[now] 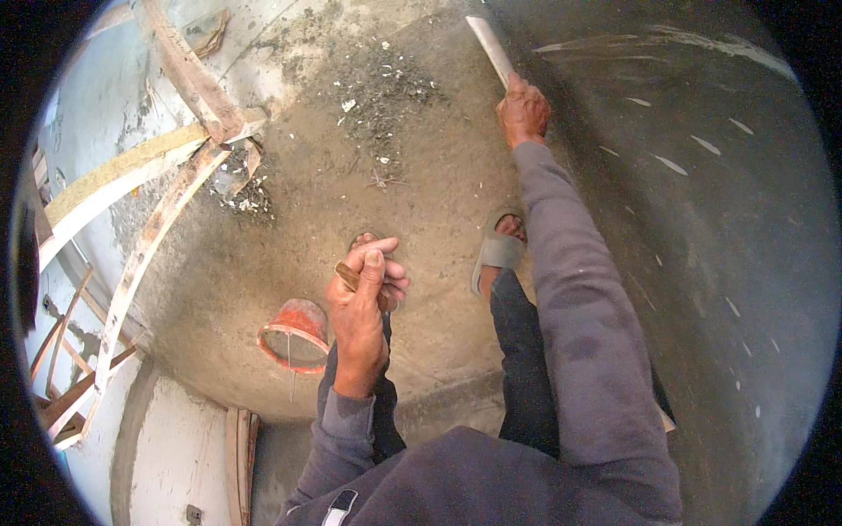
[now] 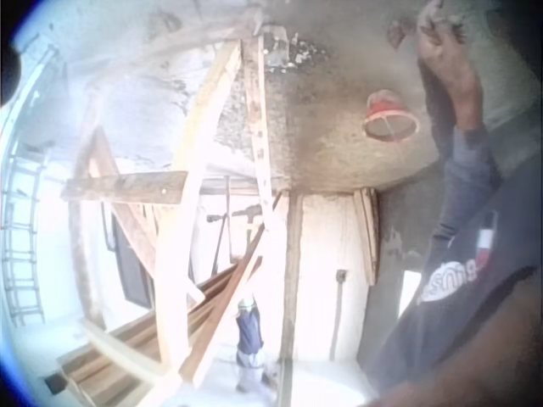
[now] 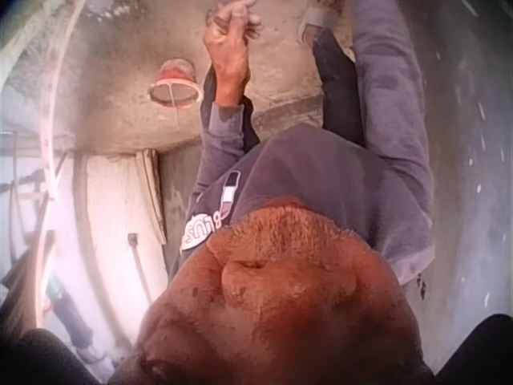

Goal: The person uses a wooden board to smooth and level a freshly plastered wall, moving the board across the surface in a scraping motion.

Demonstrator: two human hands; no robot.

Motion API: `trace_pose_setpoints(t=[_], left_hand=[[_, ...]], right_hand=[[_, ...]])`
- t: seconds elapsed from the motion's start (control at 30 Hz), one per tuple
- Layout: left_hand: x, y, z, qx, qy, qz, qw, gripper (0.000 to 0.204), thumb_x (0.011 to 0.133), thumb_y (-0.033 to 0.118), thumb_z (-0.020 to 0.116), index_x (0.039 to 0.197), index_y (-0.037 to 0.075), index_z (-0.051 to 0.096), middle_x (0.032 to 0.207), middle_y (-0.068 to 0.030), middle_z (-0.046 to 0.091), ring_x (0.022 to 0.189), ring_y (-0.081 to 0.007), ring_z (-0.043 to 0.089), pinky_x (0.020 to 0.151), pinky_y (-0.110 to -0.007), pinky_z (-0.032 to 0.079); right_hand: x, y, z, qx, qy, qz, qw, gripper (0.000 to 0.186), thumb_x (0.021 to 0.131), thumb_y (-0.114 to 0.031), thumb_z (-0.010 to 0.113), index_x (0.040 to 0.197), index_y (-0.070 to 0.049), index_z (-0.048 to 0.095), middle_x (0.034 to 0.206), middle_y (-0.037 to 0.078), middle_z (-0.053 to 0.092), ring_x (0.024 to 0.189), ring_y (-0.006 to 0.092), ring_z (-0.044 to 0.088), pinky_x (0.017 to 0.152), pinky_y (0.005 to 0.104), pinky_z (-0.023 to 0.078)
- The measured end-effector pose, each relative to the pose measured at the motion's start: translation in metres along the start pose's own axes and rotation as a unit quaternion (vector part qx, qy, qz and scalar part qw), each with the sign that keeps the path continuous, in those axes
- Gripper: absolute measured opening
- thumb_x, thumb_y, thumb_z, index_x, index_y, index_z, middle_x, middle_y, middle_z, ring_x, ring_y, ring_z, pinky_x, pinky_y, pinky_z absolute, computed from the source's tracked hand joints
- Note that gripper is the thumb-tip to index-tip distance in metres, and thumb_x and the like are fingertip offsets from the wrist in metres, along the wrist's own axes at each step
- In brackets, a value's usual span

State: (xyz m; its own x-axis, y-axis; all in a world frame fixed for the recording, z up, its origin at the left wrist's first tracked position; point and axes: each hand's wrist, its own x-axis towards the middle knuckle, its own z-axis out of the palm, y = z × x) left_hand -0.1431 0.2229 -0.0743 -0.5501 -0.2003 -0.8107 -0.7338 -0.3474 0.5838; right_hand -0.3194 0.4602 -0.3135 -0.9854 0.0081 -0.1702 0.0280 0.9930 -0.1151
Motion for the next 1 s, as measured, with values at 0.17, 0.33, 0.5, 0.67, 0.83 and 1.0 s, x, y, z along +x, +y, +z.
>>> trace_pose_setpoints(t=[0.17,0.33,0.5,0.67,0.83,1.0], left_hand=[[-0.003,0.001,0.001,0.016,-0.001,0.012,1.000,0.030,0.099,0.028,0.053,0.109,0.003,0.064,0.079,-0.0006,0.061,0.070,-0.0077,0.057,0.061,-0.021,0.043],[-0.001,0.000,0.006,0.016,-0.014,0.007,1.000,0.030,0.099,0.028,0.053,0.109,0.002,0.064,0.079,-0.0010,0.061,0.071,-0.0080,0.057,0.062,-0.021,0.044],[-0.002,0.000,0.010,0.020,-0.006,-0.007,1.000,0.030,0.099,0.027,0.052,0.109,0.002,0.064,0.079,-0.0013,0.061,0.070,-0.0081,0.057,0.062,-0.022,0.044],[-0.004,-0.006,0.005,0.012,0.001,-0.012,1.000,0.031,0.100,0.026,0.051,0.107,0.000,0.065,0.077,-0.0015,0.060,0.070,-0.0082,0.055,0.063,-0.023,0.044],[-0.009,-0.006,0.005,0.018,-0.006,0.011,1.000,0.030,0.100,0.026,0.051,0.107,0.000,0.065,0.077,-0.0017,0.060,0.070,-0.0080,0.055,0.063,-0.023,0.044],[-0.011,-0.008,-0.006,0.005,0.013,0.009,1.000,0.031,0.100,0.027,0.051,0.107,0.000,0.065,0.076,-0.0018,0.060,0.070,-0.0080,0.055,0.063,-0.024,0.044]], right_hand=[[0.000,0.023,-0.017,0.043,-0.029,-0.055,0.997,0.024,0.082,-0.009,0.054,0.103,-0.009,0.064,0.093,0.018,0.068,0.082,0.0397,0.066,0.071,0.0501,0.052],[-0.009,0.012,0.005,0.013,0.011,0.067,0.998,0.032,0.078,-0.007,0.057,0.109,-0.010,0.065,0.093,0.018,0.068,0.084,0.0377,0.066,0.072,0.0480,0.052],[-0.052,-0.089,0.017,0.031,-0.045,-0.017,0.998,0.024,0.078,-0.012,0.064,0.102,-0.012,0.061,0.094,0.012,0.066,0.088,0.0316,0.066,0.068,0.0442,0.055],[-0.045,-0.082,-0.012,0.137,-0.072,-0.022,0.988,0.018,0.079,-0.006,0.060,0.097,-0.005,0.061,0.085,0.017,0.067,0.079,0.0361,0.067,0.067,0.0469,0.053],[-0.030,-0.057,-0.012,0.097,-0.017,0.043,0.994,0.016,0.078,-0.006,0.060,0.094,-0.004,0.060,0.084,0.019,0.065,0.078,0.0368,0.066,0.066,0.0472,0.053],[-0.059,-0.120,0.025,0.082,0.005,0.017,0.996,0.018,0.077,-0.005,0.062,0.094,-0.005,0.059,0.089,0.016,0.064,0.082,0.0336,0.065,0.069,0.0445,0.054]])
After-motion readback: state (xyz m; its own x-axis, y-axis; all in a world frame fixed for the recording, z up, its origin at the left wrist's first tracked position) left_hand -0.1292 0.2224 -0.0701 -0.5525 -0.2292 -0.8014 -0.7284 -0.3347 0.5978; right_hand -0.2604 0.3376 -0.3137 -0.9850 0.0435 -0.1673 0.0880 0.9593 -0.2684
